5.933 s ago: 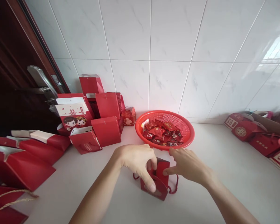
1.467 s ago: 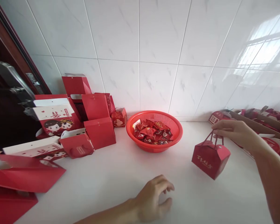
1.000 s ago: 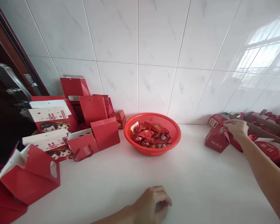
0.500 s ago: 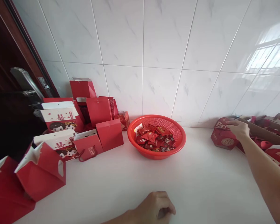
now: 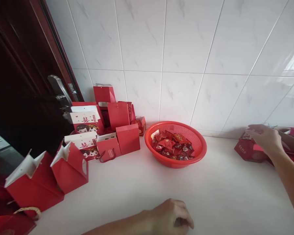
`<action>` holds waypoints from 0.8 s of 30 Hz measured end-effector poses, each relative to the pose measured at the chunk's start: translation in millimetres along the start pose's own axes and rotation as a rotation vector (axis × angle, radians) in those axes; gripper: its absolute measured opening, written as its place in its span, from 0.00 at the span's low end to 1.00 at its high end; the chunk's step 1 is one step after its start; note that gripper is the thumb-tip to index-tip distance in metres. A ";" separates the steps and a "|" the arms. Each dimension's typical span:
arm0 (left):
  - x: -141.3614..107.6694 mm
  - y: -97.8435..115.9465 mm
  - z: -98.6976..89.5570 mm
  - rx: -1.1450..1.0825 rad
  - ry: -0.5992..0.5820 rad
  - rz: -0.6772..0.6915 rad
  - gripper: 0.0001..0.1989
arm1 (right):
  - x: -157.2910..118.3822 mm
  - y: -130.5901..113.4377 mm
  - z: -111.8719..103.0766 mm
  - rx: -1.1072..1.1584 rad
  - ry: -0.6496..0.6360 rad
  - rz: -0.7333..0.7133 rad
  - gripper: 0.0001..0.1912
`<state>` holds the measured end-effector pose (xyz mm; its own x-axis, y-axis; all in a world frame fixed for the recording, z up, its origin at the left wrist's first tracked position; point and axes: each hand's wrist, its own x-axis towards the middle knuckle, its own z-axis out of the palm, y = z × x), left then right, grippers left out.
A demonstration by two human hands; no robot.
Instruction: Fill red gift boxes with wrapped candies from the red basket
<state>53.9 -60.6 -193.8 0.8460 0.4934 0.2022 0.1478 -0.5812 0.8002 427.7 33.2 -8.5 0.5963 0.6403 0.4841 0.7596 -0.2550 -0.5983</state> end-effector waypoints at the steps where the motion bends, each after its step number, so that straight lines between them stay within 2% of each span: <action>1: 1.1 3.6 -10.6 0.033 -0.019 0.032 0.11 | -14.0 -9.1 -2.1 0.149 -0.045 0.088 0.14; 2: 2.2 8.4 -24.3 0.076 -0.007 0.053 0.11 | -29.1 -16.8 -3.7 0.293 -0.081 0.117 0.15; 3: 3.0 14.3 -41.2 0.128 0.051 0.056 0.09 | -44.4 -22.6 -4.9 0.404 -0.123 0.074 0.15; 5: 3.1 27.9 -82.6 0.240 0.213 0.043 0.09 | -72.4 -29.9 -5.9 0.596 -0.226 -0.104 0.14; 8: -3.0 44.2 -152.5 0.400 0.606 -0.002 0.09 | -101.0 -37.7 -6.3 0.679 -0.385 -0.220 0.17; 10: -11.4 47.0 -193.6 0.579 0.910 -0.093 0.09 | -111.5 -46.9 -7.1 0.705 -0.476 -0.252 0.21; 11: -16.4 45.9 -210.2 0.670 1.012 -0.158 0.10 | -115.1 -53.1 -7.5 0.707 -0.532 -0.266 0.22; 13: -26.0 40.4 -234.0 0.829 1.068 -0.368 0.13 | -121.2 -67.1 -7.3 0.709 -0.636 -0.332 0.23; 15: -32.3 33.8 -246.0 0.913 1.002 -0.570 0.17 | -127.4 -80.6 -5.0 0.700 -0.728 -0.407 0.22; 18: -31.7 30.6 -248.6 0.964 0.885 -0.754 0.16 | -137.6 -94.0 2.1 0.687 -0.828 -0.482 0.19; 21: -23.4 42.3 -241.5 0.896 0.844 -0.785 0.10 | -146.5 -98.2 10.2 0.668 -0.897 -0.546 0.15; 24: -16.0 66.1 -226.9 0.776 0.825 -0.770 0.04 | -156.6 -98.1 16.9 0.656 -0.926 -0.564 0.12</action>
<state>-66.1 40.0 -16.0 -0.0873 0.9338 0.3470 0.9152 -0.0623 0.3981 255.4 -29.8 -36.4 -0.3729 0.8759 0.3061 0.4188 0.4533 -0.7869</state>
